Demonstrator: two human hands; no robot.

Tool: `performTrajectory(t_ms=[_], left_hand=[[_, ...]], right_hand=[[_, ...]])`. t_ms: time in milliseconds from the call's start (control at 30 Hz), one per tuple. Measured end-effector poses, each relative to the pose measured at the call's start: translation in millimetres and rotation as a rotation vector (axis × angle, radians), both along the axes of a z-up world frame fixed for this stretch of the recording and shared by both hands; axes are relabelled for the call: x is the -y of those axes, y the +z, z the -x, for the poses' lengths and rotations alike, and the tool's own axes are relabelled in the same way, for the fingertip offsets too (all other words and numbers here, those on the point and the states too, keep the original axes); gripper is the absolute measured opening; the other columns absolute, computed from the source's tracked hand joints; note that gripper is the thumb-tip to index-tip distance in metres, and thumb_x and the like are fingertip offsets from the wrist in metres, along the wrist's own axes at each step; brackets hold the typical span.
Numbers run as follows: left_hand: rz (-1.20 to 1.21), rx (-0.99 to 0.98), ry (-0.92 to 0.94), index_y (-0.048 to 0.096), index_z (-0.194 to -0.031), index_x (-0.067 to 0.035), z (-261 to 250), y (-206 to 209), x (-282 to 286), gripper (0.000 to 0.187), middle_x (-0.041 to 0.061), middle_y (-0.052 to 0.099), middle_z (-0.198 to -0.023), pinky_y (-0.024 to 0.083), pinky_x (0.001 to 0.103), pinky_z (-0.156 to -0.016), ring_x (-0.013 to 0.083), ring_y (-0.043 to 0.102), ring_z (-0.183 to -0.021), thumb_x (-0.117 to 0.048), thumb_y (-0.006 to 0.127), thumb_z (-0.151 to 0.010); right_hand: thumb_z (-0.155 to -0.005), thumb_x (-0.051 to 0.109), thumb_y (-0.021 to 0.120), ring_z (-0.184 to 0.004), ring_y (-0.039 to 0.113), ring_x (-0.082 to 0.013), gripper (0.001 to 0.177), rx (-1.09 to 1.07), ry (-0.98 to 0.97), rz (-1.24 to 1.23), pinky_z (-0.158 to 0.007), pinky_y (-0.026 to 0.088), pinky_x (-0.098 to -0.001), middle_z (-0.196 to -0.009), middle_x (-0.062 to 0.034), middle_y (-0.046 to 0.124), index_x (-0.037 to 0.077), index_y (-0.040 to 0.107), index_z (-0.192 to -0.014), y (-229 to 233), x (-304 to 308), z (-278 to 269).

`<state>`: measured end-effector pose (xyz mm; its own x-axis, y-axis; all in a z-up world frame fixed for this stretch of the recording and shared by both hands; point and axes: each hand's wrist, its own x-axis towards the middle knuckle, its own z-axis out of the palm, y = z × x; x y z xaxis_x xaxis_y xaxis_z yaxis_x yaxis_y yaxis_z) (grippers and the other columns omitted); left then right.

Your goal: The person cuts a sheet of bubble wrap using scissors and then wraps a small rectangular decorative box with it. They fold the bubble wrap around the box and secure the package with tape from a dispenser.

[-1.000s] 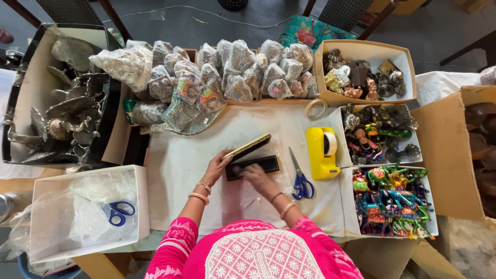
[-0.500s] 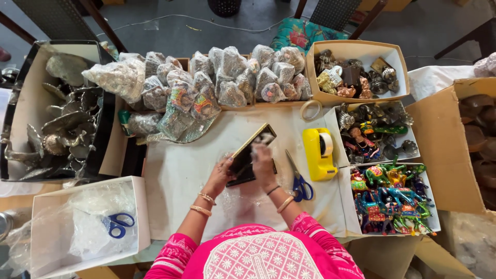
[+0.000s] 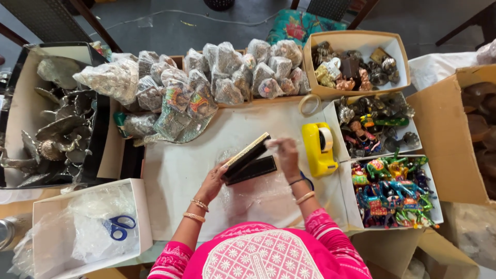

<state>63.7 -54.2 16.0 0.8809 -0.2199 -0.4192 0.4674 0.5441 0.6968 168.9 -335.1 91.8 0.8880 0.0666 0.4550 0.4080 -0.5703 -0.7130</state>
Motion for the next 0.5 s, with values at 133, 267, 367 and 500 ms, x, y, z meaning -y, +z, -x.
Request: performTrajectory(t_ms=[133, 267, 367, 500], left_hand=[[-0.265, 0.127, -0.021, 0.065, -0.141, -0.012, 1, 30, -8, 0.041, -0.005, 0.069, -0.114, 0.049, 0.027, -0.083, 0.0076, 0.057, -0.092, -0.024, 0.059, -0.103], [-0.573, 0.395, -0.085, 0.067, -0.135, -0.014, 3, 33, -8, 0.040, 0.001, 0.069, -0.125, 0.047, 0.029, -0.100, 0.0112, 0.059, -0.112, -0.016, 0.069, -0.095], [-0.911, 0.615, -0.157, 0.071, -0.128, -0.018, 10, 29, -1, 0.043, 0.009, 0.066, -0.132, 0.043, 0.038, -0.105, 0.0240, 0.055, -0.119, -0.014, 0.078, -0.086], [-1.205, 0.801, -0.204, 0.071, -0.124, -0.024, 15, 20, 6, 0.054, 0.012, 0.054, -0.143, 0.039, 0.046, -0.112, 0.0350, 0.045, -0.128, -0.006, 0.081, -0.073]], right_hand=[[-0.085, -0.013, 0.061, -0.094, 0.064, -0.0330, 0.025, -0.040, -0.198, -0.031, -0.084, 0.051, -0.0412, -0.095, -0.0129, 0.065, 0.004, 0.072, -0.099, 10, 45, 10], [-0.086, -0.010, 0.064, -0.102, 0.063, -0.0321, 0.024, 0.028, -0.295, 0.200, -0.095, 0.049, -0.0446, -0.101, -0.0121, 0.065, 0.006, 0.070, -0.103, 7, 80, 27], [-0.079, -0.005, 0.066, -0.104, 0.059, -0.0361, 0.028, 0.070, -0.310, 0.399, -0.096, 0.045, -0.0479, -0.104, -0.0155, 0.064, 0.008, 0.070, -0.103, 12, 78, 47], [-0.085, -0.002, 0.066, -0.100, 0.063, -0.0335, 0.031, -0.166, -0.079, 0.168, -0.091, 0.050, -0.0428, -0.102, -0.0129, 0.065, 0.010, 0.071, -0.113, -19, 66, 68]])
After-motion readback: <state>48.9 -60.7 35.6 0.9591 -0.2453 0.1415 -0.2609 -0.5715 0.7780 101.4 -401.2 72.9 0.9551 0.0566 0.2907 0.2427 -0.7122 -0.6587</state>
